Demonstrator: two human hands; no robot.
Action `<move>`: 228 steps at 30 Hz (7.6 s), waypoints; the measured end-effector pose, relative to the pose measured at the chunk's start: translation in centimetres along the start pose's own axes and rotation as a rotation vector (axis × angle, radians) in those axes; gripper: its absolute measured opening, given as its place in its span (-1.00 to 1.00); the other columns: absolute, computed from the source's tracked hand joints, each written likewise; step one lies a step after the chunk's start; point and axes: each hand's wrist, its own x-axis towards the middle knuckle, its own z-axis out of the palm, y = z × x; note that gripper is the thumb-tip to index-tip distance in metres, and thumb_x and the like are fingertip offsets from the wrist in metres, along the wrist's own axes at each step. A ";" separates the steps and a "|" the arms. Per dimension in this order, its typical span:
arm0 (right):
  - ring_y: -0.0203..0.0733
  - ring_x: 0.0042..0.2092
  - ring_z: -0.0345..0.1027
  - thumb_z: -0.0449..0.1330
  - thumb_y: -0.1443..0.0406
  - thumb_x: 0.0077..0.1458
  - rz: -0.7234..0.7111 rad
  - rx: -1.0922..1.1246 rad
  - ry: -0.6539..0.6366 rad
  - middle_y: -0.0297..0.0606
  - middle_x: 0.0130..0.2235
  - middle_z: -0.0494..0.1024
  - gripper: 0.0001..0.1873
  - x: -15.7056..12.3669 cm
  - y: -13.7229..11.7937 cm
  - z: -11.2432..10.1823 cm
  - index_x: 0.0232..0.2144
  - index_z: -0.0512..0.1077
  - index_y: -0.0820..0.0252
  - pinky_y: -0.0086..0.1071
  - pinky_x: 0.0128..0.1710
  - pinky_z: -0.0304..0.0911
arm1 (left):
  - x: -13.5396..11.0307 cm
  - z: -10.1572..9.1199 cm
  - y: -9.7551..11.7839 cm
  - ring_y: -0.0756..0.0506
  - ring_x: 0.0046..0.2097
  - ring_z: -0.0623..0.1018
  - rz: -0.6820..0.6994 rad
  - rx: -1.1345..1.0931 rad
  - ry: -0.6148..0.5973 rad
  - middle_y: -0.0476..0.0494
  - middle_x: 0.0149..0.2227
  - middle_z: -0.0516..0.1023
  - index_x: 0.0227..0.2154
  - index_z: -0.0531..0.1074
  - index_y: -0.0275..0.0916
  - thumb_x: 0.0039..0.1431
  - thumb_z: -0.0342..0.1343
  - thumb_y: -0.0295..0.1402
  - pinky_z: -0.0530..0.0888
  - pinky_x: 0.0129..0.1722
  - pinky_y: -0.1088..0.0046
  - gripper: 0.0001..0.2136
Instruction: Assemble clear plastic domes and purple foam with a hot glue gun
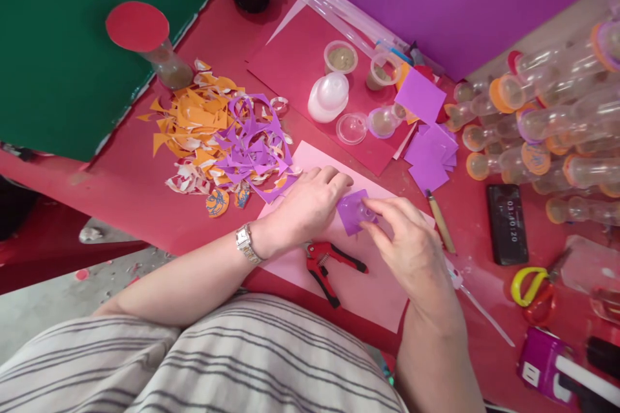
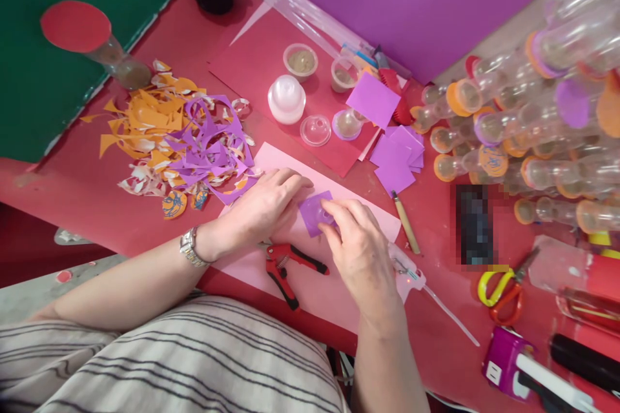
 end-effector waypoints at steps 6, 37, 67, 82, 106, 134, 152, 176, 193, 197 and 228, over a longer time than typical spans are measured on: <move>-0.07 -0.10 0.53 0.16 0.30 0.30 0.070 -0.002 0.073 -0.17 -0.16 0.56 -0.79 -0.5 -0.6 0.8 -0.03 0.48 0.13 -0.18 -0.08 0.46 | -0.1 -0.1 0.2 -0.15 -0.11 0.52 0.007 0.019 0.024 -0.25 -0.10 0.55 -0.08 0.43 -0.31 0.32 -0.05 -0.55 0.50 -0.02 0.26 -0.79; -0.03 -0.06 0.50 0.14 0.31 0.27 0.079 0.015 -0.002 -0.18 -0.12 0.54 -0.74 -0.1 -0.6 0.2 -0.02 0.48 0.06 -0.14 -0.07 0.44 | -0.1 0.6 1.0 -0.15 -0.12 0.54 0.055 -0.165 0.049 -0.20 -0.13 0.64 0.07 0.32 -0.33 0.11 -0.02 -0.65 0.53 -0.12 0.32 -0.57; -0.05 -0.05 0.50 0.15 0.35 0.26 -0.024 0.034 -0.066 -0.24 -0.12 0.59 -0.78 0.6 0.3 -0.5 -0.08 0.51 0.01 -0.10 0.00 0.42 | 0.1 -0.4 0.3 -0.12 -0.13 0.57 -0.003 -0.085 0.107 -0.19 -0.22 0.65 0.00 0.33 -0.32 0.39 -0.10 -0.51 0.53 -0.10 0.31 -0.80; -0.05 -0.16 0.46 0.17 0.15 0.29 0.126 -0.027 0.095 -0.22 -0.22 0.44 -0.77 -0.6 -0.5 1.5 -0.07 0.48 0.07 -0.12 -0.12 0.44 | 0.0 -0.3 0.4 -0.10 -0.16 0.58 0.033 -0.058 0.107 -0.21 -0.17 0.66 -0.02 0.34 -0.34 0.30 -0.11 -0.62 0.53 -0.10 0.34 -0.74; -0.09 -0.12 0.50 0.15 0.29 0.29 0.055 0.017 0.028 -0.23 -0.19 0.53 -0.82 -0.2 0.0 0.3 -0.08 0.48 0.07 -0.18 -0.12 0.44 | -0.3 0.7 0.5 -0.08 -0.17 0.53 0.133 -0.107 0.069 -0.17 -0.17 0.62 0.07 0.30 -0.33 0.20 0.09 -0.63 0.49 -0.16 0.42 -0.62; -0.07 -0.05 0.51 0.12 0.39 0.27 -0.074 0.018 -0.031 -0.22 -0.12 0.58 -0.74 0.2 0.4 0.1 -0.03 0.46 0.05 -0.16 -0.03 0.45 | -0.6 -0.6 1.3 -0.24 0.07 0.43 0.077 0.234 -0.013 -0.22 -0.11 0.60 0.07 0.26 -0.31 0.35 -0.02 -0.55 0.37 -0.09 0.25 -0.74; -0.02 -0.10 0.47 0.20 0.21 0.25 0.153 0.061 0.127 -0.17 -0.17 0.51 -0.79 -1.2 -0.4 2.0 -0.08 0.47 0.08 -0.08 -0.08 0.45 | -0.2 0.8 -0.1 -0.18 0.02 0.46 0.073 0.047 0.127 -0.25 -0.04 0.61 0.22 0.14 -0.34 0.34 -0.12 -0.59 0.40 0.03 0.22 -0.60; 0.02 -0.01 0.51 0.10 0.30 0.30 0.040 0.028 -0.036 -0.13 -0.04 0.59 -0.76 -0.5 0.2 0.3 -0.03 0.47 0.08 -0.02 0.03 0.43 | 0.0 0.8 -0.1 -0.13 -0.06 0.47 0.048 0.039 0.120 -0.17 -0.10 0.60 0.14 0.19 -0.30 0.31 -0.15 -0.60 0.45 0.02 0.23 -0.64; -0.02 -0.02 0.47 0.19 0.39 0.25 -0.063 -0.022 0.345 -0.13 -0.06 0.54 -0.62 0.0 -1.7 0.0 0.09 0.37 0.05 -0.08 0.01 0.43 | -0.6 -0.1 0.3 -0.14 0.05 0.55 -0.067 -0.973 0.037 -0.37 0.10 0.44 0.29 -0.03 -0.19 0.21 0.26 -0.05 0.53 -0.06 0.33 -0.24; -0.01 -0.01 0.46 0.17 0.40 0.26 -0.103 0.017 0.299 -0.14 -0.06 0.53 -0.58 0.0 -2.1 0.9 0.14 0.35 0.02 -0.06 0.02 0.43 | -0.9 -0.4 0.7 -0.10 -0.06 0.54 -0.137 -0.835 0.064 -0.19 -0.06 0.51 0.30 0.03 -0.23 0.17 0.28 -0.01 0.48 -0.20 0.41 -0.20; -0.01 0.07 0.48 0.32 0.08 0.12 0.487 1.121 0.126 -0.07 0.08 0.50 -0.42 0.0 -1.4 2.5 0.13 0.29 0.06 -0.06 0.07 0.46 | -1.0 -0.9 0.9 -0.17 0.04 0.53 -0.188 -1.163 -0.058 -0.24 0.03 0.45 0.25 0.13 -0.17 0.17 0.33 -0.14 0.51 -0.03 0.31 -0.31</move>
